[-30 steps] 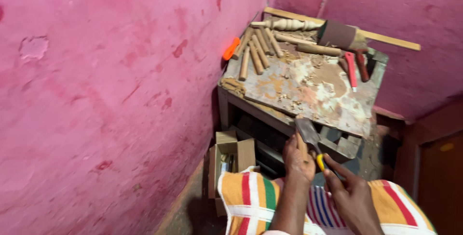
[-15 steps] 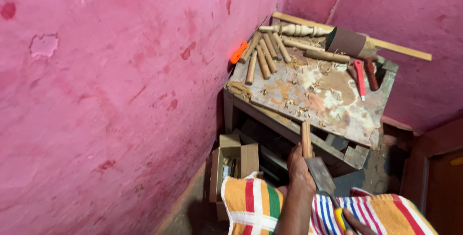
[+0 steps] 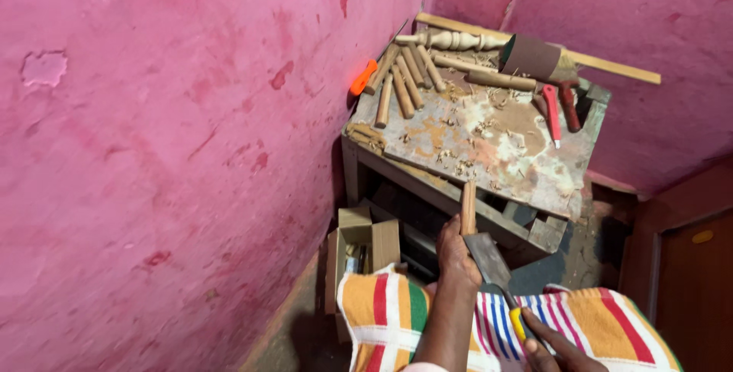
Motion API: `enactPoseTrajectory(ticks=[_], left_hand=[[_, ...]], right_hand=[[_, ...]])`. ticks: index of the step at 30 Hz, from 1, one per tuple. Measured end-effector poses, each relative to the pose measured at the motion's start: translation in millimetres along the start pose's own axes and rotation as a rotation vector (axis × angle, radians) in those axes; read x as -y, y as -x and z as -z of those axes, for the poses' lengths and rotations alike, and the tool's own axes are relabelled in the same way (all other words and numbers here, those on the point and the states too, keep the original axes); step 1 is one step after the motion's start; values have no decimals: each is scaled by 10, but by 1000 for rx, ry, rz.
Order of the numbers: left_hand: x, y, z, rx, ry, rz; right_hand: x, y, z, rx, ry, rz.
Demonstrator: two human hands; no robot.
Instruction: The person carves a small cylindrical wooden dowel using a chisel, shaping it by hand while seated at a workbench. The person repeatedly shaves off wood shavings and rotates the dowel to smooth its surface.
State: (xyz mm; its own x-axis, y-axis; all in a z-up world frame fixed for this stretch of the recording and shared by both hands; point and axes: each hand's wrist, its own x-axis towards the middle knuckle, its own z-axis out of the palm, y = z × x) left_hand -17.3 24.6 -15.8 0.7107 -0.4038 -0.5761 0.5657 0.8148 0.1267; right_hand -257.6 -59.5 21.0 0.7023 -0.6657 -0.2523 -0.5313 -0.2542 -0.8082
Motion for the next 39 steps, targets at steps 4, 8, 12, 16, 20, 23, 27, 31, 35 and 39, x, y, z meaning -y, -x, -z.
enactPoseTrajectory(ticks=[4,8,12,16,20,23,27,31,35,39], left_hand=[[-127,-16,-127,-22,62,-12],[126,-124,-35,38,39,-53],[199,-297,-19,-42,16,-66],[315,-235,141,24,101,-104],[284,-165,18,-16,109,-55],[219,-183,-39,-47,48,-62],[316,51,130,-48,41,-45],[141,-68,-192,50,99,-85],[254,188,-74,93,83,-44],[238,128,-222,167,102,-54]], right_hand=[[596,326,-33,-29,-137,-28],[627,412,113,36,-68,-112],[507,230,69,-137,186,510],[249,223,61,-39,-112,42],[261,186,39,-215,243,358],[308,12,74,-175,173,495],[244,349,157,-91,80,228],[637,219,117,-136,142,460],[1009,510,184,-15,28,-75],[1302,53,56,50,115,75]])
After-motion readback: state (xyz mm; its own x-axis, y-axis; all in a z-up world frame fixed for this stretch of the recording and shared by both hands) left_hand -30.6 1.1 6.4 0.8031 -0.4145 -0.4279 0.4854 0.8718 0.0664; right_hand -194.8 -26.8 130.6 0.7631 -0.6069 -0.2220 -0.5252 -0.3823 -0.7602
